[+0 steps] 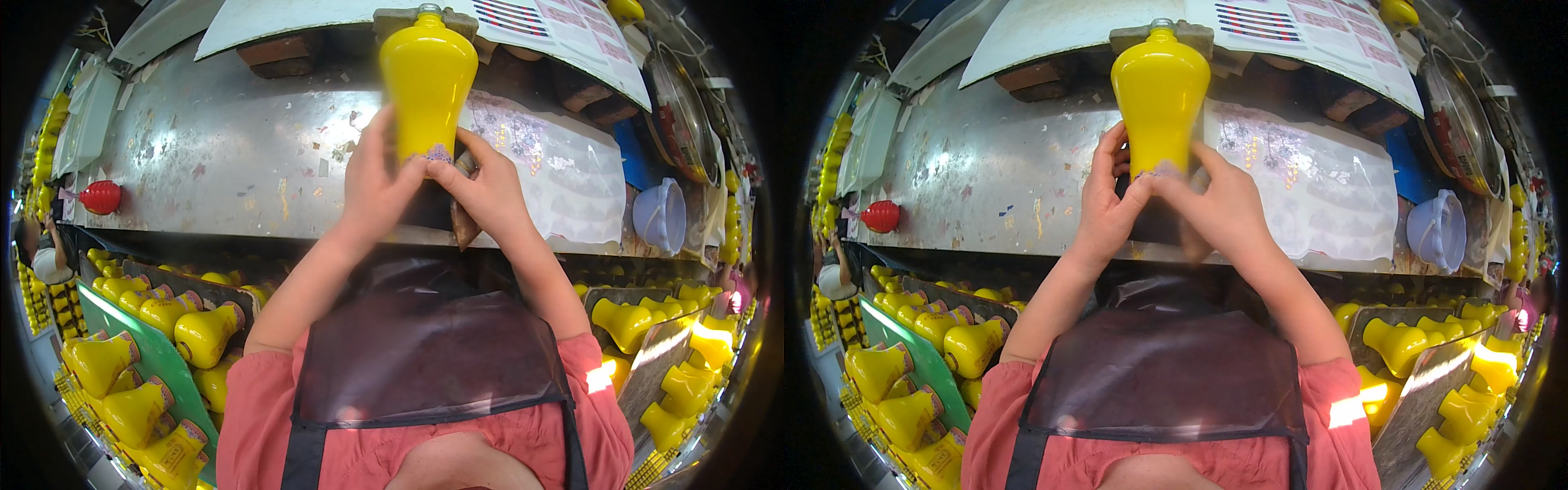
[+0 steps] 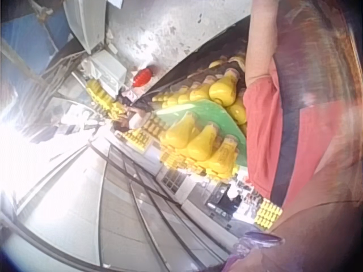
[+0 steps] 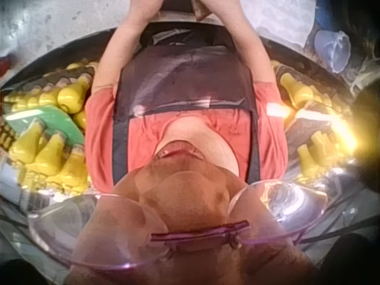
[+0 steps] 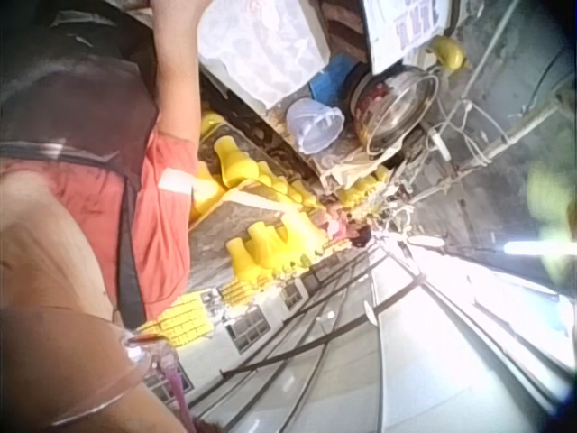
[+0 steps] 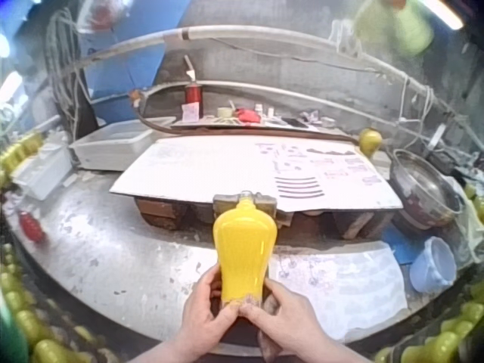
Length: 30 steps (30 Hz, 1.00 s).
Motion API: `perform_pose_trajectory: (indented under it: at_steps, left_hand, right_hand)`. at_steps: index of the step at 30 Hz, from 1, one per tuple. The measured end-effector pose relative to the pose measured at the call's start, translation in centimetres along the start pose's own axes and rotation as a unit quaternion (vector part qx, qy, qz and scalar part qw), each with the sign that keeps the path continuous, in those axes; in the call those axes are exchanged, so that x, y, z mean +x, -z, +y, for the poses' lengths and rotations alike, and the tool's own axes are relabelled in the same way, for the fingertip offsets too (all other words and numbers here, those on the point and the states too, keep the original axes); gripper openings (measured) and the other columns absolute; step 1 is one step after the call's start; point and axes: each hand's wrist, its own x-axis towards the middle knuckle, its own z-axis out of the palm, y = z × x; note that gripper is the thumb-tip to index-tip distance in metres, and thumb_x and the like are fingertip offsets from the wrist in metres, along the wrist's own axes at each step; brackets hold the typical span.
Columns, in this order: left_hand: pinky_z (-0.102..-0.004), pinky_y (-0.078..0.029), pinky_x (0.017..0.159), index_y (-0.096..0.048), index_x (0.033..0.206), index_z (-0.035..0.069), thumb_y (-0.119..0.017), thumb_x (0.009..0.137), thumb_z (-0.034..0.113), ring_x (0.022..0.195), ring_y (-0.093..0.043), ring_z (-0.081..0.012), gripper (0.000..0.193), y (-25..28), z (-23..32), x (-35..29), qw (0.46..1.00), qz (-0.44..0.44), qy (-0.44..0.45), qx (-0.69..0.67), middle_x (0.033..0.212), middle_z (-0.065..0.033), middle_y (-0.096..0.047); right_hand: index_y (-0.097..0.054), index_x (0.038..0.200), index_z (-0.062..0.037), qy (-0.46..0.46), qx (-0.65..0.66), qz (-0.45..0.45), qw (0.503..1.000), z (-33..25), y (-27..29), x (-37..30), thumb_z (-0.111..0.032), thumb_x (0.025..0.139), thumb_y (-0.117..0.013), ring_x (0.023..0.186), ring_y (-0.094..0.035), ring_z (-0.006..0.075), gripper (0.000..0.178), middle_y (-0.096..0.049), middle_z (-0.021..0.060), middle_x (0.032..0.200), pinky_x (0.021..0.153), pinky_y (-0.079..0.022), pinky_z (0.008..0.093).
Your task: The person applies a label to a yellow ceramic vase, smooths it, and then removes the plastic cap from the vase's neck. The person repeats this process with a second vase.
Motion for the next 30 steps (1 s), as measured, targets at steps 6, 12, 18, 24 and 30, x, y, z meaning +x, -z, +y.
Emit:
perform_pose_trajectory:
  at_steps: [6,12,18,24,30]
  left_hand:
    - [-0.0437,-0.049,0.105,-0.040,0.152,0.000,-0.072,0.092,0.025,0.124,-0.061,-0.0329,0.073,0.1,-0.3,0.0,1.000,-0.004,0.014,-0.016,0.141,-0.0208,-0.057]
    - [-0.0408,-0.042,0.112,-0.033,0.160,0.004,-0.083,0.084,0.019,0.130,-0.053,-0.0297,0.092,1.0,1.0,-0.1,0.997,-0.054,-0.027,0.051,0.155,-0.0185,-0.043]
    - [-0.0430,-0.046,0.110,-0.040,0.157,0.004,-0.087,0.078,0.022,0.132,-0.054,-0.0388,0.094,0.6,1.0,0.3,0.968,-0.037,-0.078,0.235,0.155,-0.0229,-0.044]
    - [-0.0384,-0.046,0.108,-0.034,0.161,0.005,-0.071,0.094,0.022,0.130,-0.055,-0.0302,0.079,2.3,-0.4,0.0,0.981,-0.077,-0.088,0.152,0.151,-0.0197,-0.049]
    - [-0.0463,-0.038,0.115,-0.032,0.160,0.002,-0.058,0.099,0.023,0.137,-0.050,-0.0410,0.070,1.4,-0.7,0.7,0.997,-0.063,0.036,-0.023,0.152,-0.0250,-0.047]
  right_hand:
    - [-0.065,0.138,-0.0043,-0.034,0.180,-0.057,0.981,0.6,0.4,1.1,-0.034,0.095,-0.071,0.072,-0.067,0.0093,0.052,-0.071,0.0052,0.081,0.065,-0.052,0.0260]
    - [-0.066,0.137,-0.0076,0.025,-0.031,-0.004,0.999,-0.1,-0.3,0.5,-0.030,0.099,-0.064,0.073,-0.069,0.0094,0.044,-0.070,0.0045,0.079,0.067,-0.054,0.0261]
    - [-0.060,0.145,-0.0085,-0.118,0.159,-0.102,0.975,0.2,1.6,0.9,-0.020,0.103,-0.055,0.072,-0.064,0.0111,0.044,-0.070,0.0022,0.091,0.070,-0.055,0.0300]
    - [-0.057,0.149,-0.0080,-0.011,0.104,-0.059,0.993,0.9,1.7,-0.3,-0.020,0.102,-0.056,0.071,-0.063,0.0094,0.048,-0.074,0.0039,0.096,0.068,-0.054,0.0276]
    - [-0.056,0.148,-0.0086,0.015,0.052,-0.064,0.997,-0.1,0.7,0.8,-0.033,0.093,-0.067,0.067,-0.067,0.0171,0.061,-0.074,0.0104,0.084,0.066,-0.054,0.0318]
